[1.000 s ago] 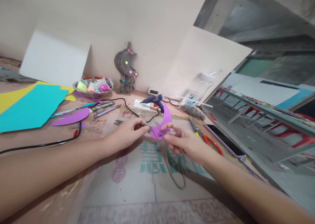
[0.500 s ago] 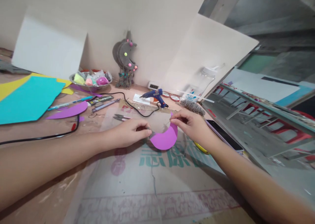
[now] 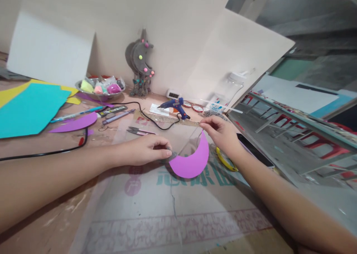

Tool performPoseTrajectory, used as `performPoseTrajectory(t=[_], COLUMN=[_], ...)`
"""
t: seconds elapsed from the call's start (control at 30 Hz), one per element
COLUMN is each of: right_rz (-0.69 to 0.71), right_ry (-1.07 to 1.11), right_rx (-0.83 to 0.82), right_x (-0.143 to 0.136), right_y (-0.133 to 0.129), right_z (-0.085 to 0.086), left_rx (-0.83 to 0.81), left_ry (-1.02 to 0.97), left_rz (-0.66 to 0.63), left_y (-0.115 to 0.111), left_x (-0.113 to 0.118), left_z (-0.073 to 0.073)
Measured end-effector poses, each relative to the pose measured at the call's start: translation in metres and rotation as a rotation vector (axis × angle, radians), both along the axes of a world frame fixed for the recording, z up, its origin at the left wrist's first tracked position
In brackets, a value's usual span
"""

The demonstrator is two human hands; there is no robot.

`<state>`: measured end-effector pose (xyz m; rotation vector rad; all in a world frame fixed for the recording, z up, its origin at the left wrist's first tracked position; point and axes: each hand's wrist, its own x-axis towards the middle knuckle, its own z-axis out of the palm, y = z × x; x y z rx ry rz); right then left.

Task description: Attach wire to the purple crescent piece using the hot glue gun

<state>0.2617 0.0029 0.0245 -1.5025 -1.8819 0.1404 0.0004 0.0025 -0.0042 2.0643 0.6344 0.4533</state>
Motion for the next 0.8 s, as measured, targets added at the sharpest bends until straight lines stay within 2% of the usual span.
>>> performPoseTrajectory(t=[0.23, 0.47, 0.63, 0.7, 0.8], right_rz=[0.028, 0.06, 0.22, 0.252, 0.302], right_ry=[0.042, 0.018, -0.004, 0.08, 0.3], right_rx=[0.037, -0.055, -0.017, -0.116, -0.366], right_x=[0.0, -0.003, -0.006, -0.01, -0.02], right_y=[0.0, 0.003, -0.002, -0.008, -0.02], right_z=[-0.004, -0.017, -0.008, -0.003, 0.0], left_rx=[0.004, 0.013, -0.024, -0.052, -0.103], left_ry=[0.034, 0.013, -0.007, -0.02, -0.039], left_rz=[-0.043, -0.095, -0.033, -0.002, 0.018], left_y=[0.0, 0.003, 0.001, 0.0, 0.001], left_x=[-0.002, -0.003, -0.001, 0.0, 0.0], left_z=[0.002, -0.002, 0.0, 0.0, -0.001])
